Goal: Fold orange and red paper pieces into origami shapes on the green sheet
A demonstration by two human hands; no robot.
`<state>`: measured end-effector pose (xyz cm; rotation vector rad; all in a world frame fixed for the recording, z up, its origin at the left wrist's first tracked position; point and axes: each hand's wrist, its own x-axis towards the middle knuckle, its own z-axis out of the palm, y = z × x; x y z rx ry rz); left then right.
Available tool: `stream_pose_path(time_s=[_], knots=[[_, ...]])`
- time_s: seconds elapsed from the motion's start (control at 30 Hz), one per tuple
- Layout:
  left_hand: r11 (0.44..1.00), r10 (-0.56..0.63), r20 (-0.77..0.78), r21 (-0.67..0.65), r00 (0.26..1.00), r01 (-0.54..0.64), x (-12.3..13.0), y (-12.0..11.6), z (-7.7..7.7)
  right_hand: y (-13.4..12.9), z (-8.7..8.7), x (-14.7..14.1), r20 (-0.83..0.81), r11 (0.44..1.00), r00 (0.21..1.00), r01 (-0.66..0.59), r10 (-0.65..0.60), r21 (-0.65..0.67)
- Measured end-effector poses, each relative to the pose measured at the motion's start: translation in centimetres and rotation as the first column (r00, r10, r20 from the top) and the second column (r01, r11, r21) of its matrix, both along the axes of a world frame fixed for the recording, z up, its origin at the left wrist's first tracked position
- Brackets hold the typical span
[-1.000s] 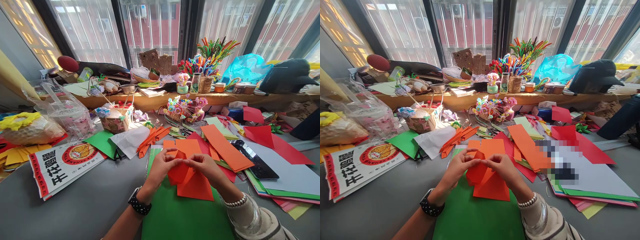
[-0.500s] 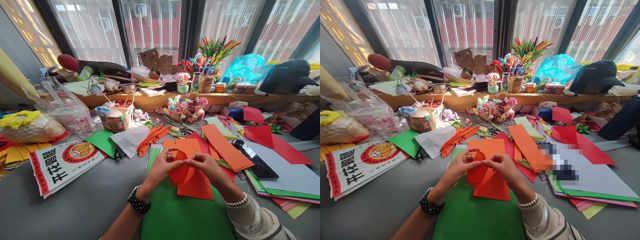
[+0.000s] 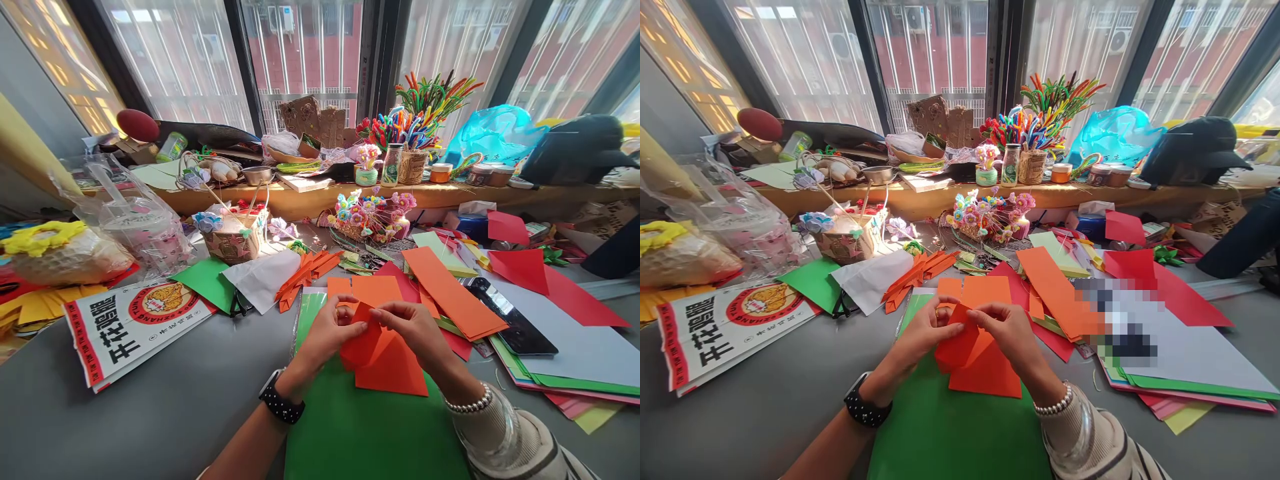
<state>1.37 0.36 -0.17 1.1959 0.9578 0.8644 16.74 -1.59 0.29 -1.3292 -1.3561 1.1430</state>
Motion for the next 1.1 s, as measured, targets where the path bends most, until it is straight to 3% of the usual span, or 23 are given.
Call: stream_pose_path(time_s=[0.27, 0.43, 0.63, 0.73, 0.93, 1.1], knots=[[0.999, -0.037, -0.018, 0.001, 0.999, 0.037, 0.1, -0.1, 0.0, -0.4, -0.3, -0.5, 0.258, 0.985, 0.965, -0.001, -0.045, 0.173], [1.0, -0.007, -0.023, 0.016, 1.0, 0.008, 0.1, 0.0, -0.2, -0.1, -1.4, -0.8, 0.518, 0.93, 0.847, -0.087, -0.12, 0.357], [0.996, 0.025, 0.046, -0.083, 0.999, -0.021, 0.3, -0.2, 0.6, 0.1, -2.0, -1.0, 0.658, 0.902, 0.734, -0.154, -0.169, 0.404], [0.994, 0.043, 0.041, -0.105, 0.998, -0.039, 0.2, -0.3, 0.9, 0.2, -1.8, -0.9, 0.643, 0.922, 0.757, -0.158, -0.117, 0.354], [0.994, 0.05, 0.027, -0.102, 0.998, -0.047, 0.0, -0.2, 0.9, 0.3, -1.1, -0.3, 0.472, 0.94, 0.882, -0.166, 0.005, 0.299], [0.993, 0.046, 0.054, -0.107, 0.997, -0.04, -0.3, -0.2, 1.0, 0.4, -0.8, -0.2, 0.448, 0.956, 0.894, -0.156, 0.029, 0.25]])
